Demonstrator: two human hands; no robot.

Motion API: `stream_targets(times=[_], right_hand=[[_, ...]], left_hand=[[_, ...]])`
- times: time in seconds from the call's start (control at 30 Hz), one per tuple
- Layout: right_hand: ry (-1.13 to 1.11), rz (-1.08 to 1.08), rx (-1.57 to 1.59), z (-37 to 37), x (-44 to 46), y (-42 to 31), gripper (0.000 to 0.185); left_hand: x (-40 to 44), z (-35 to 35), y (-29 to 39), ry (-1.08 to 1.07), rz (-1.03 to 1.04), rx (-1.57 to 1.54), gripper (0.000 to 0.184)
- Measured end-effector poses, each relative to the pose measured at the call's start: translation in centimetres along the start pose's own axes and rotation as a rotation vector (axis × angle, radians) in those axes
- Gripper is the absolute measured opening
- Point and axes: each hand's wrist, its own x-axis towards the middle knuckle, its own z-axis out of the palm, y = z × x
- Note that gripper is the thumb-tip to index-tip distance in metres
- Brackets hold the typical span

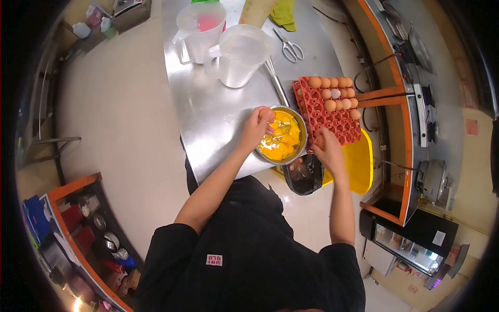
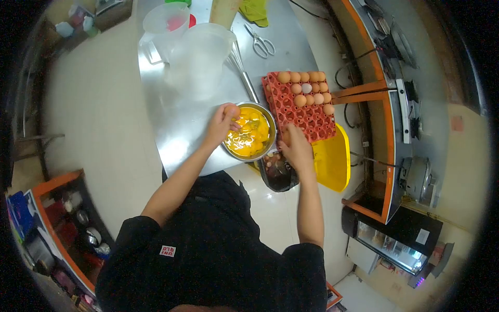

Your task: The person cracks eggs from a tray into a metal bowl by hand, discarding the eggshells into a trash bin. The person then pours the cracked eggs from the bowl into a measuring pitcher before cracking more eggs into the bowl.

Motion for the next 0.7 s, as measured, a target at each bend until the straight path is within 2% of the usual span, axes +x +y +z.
stream_targets(times=[0.03, 0.13, 0.27, 0.33, 0.4, 0.47, 0.57, 0.67, 0.7], right_hand=[[-0.056, 0.025, -0.021, -1.5, -1.4, 1.7, 0.054], [-0.226, 0.185, -0.085, -5.6, -4.8, 3.0, 0.059], [0.046, 0.057, -0.122, -6.2, -2.9, 6.3, 0.052], [0.207, 0.017, -0.028, -5.7, 2.4, 4.7, 0.046], [0.352, -0.096, -0.095, -4.4, 7.7, 2.4, 0.041], [0.395, -0.121, -0.064, -2.2, 12.6, 1.1, 0.041], [0.337, -0.211, -0.187, 0.6, 18.1, 1.6, 0.032], [0.228, -0.116, -0.24, 2.3, 20.6, 2.5, 0.025], [0.281, -0.118, -0.234, 2.3, 20.7, 1.9, 0.019]], left_hand=[[0.0, 0.1, 0.0, -0.004, 0.0, 0.005, 0.038], [0.0, 0.3, 0.4, -0.013, -0.006, 0.004, 0.039], [0.1, 0.4, 0.3, -0.018, -0.014, -0.024, 0.039], [-0.1, 0.4, 0.2, -0.029, -0.019, -0.012, 0.039], [-0.1, 0.3, 0.4, -0.034, -0.027, 0.008, 0.038], [-0.2, 0.1, 0.1, -0.042, -0.003, 0.0, 0.038], [-0.3, 0.0, 0.0, -0.042, -0.004, -0.012, 0.037], [-0.1, -0.1, -0.1, -0.037, -0.01, -0.021, 0.037], [-0.1, -0.1, 0.0, -0.035, -0.012, -0.02, 0.037]])
